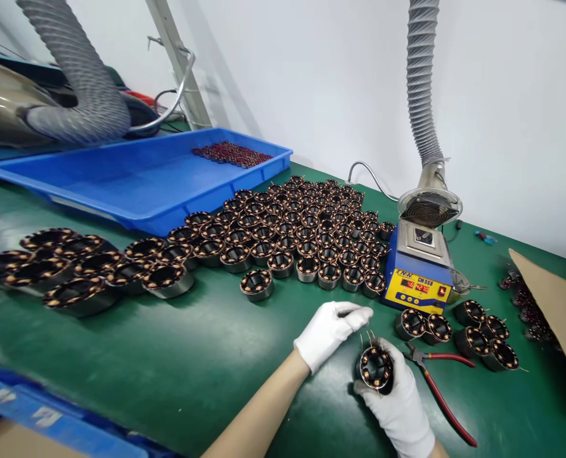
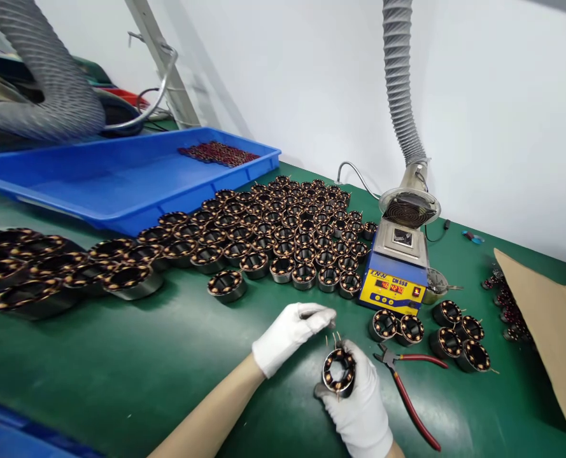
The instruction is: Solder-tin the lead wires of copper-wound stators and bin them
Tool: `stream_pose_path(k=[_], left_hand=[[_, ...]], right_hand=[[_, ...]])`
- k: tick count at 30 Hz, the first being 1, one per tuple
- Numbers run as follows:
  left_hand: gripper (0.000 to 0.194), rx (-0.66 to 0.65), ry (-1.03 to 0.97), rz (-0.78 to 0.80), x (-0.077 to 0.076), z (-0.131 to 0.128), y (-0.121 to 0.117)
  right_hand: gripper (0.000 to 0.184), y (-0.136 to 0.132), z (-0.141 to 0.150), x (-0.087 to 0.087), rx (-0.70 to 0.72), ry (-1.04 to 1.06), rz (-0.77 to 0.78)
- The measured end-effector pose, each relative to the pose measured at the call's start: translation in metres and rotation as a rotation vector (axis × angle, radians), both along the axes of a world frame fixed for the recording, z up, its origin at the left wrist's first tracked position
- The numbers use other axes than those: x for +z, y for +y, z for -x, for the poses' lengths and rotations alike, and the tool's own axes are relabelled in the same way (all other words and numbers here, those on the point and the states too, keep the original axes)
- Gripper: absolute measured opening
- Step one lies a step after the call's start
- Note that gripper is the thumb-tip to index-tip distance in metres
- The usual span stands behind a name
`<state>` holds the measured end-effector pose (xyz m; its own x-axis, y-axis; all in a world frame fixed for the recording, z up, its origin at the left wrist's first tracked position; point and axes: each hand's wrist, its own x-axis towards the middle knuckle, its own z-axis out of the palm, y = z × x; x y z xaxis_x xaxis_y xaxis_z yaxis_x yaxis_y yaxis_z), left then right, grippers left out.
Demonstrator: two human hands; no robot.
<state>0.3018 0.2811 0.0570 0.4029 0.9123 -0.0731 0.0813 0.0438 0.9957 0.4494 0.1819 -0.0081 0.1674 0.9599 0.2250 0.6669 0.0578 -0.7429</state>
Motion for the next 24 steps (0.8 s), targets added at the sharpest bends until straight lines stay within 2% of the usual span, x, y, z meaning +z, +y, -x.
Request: stream_pose_path(k=[5, 10, 18, 21, 24], left_hand=[[0.036, -0.018, 0.044, -0.001, -0.005, -0.002, -0.002], [0.035, 0.066, 0.034, -0.005, -0.009, -0.002, 0.0], [0.04, 0.142, -0.035, -0.03, -0.018, -0.006, 0.005], [0.042, 0.177, -0.042, -0.035, -0.028, -0.012, 0.006], [0.039, 0.181, -0.022, -0.038, -0.034, -0.019, 0.008]], right_hand=[[0.055, 0.001, -0.001, 0.002, 0.007, 0.025, 0.009], [0.059, 0.0, -0.002, -0.002, 0.0, 0.017, -0.02], [0.057, 0.002, -0.001, 0.003, 0.008, 0.048, -0.003], [0.066, 0.002, 0.005, -0.002, -0.052, 0.08, 0.012], [0.056, 0.001, 0.008, -0.004, -0.123, 0.193, 0.09]])
